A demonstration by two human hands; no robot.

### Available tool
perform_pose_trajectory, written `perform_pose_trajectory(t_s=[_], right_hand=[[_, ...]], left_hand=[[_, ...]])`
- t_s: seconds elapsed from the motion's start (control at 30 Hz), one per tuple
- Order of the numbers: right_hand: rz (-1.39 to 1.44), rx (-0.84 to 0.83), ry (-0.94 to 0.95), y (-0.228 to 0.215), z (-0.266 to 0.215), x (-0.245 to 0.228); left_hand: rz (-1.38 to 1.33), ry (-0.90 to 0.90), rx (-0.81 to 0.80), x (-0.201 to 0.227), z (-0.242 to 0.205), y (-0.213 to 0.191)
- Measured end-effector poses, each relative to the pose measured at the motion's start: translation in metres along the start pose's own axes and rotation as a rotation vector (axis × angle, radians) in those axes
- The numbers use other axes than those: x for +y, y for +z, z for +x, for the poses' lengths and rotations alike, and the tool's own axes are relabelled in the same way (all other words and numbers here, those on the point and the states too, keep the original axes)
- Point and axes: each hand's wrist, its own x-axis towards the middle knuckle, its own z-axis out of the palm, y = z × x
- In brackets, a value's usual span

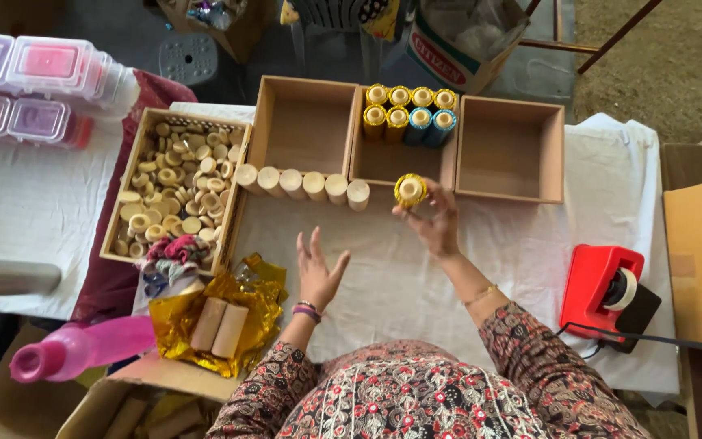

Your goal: The recorder wraps several wooden cylinders in gold foil and places them in storage boxes.

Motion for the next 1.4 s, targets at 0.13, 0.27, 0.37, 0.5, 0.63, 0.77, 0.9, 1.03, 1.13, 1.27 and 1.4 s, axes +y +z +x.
perform_pose_trajectory(t_s=[0.13,0.27,0.37,0.5,0.63,0.77,0.9,1.03,1.13,1.27,1.4], right_hand=[[0.225,0.035,0.331,0.034,0.037,0.028],[0.043,0.202,0.281,0.083,0.063,0.058],[-0.120,0.294,0.411,0.120,0.074,0.075],[-0.273,0.308,0.722,0.155,0.085,0.085],[-0.400,0.202,0.798,0.170,0.092,0.104],[-0.339,0.208,0.884,0.172,0.099,0.098],[-0.264,0.202,0.790,0.193,0.091,0.146],[-0.220,0.146,0.819,0.188,0.087,0.155],[-0.182,0.147,0.782,0.186,0.091,0.146],[-0.189,0.054,0.874,0.179,0.098,0.128],[-0.230,-0.064,0.844,0.193,0.091,0.191]], left_hand=[[0.367,-0.149,-0.217,-0.037,-0.024,0.013],[0.549,0.007,-0.489,-0.050,-0.026,0.014],[0.540,-0.012,-0.555,-0.051,-0.023,0.012],[0.524,-0.049,-0.602,-0.041,-0.020,0.004],[0.502,-0.068,-0.620,-0.036,-0.017,0.000],[0.483,-0.071,-0.625,-0.039,-0.020,0.001],[0.482,-0.064,-0.640,-0.038,-0.016,-0.001],[0.478,-0.056,-0.653,-0.044,-0.019,0.003],[0.493,-0.048,-0.643,-0.043,-0.016,0.001],[0.492,-0.067,-0.668,-0.041,-0.016,0.001],[0.499,-0.047,-0.653,-0.043,-0.018,0.001]])
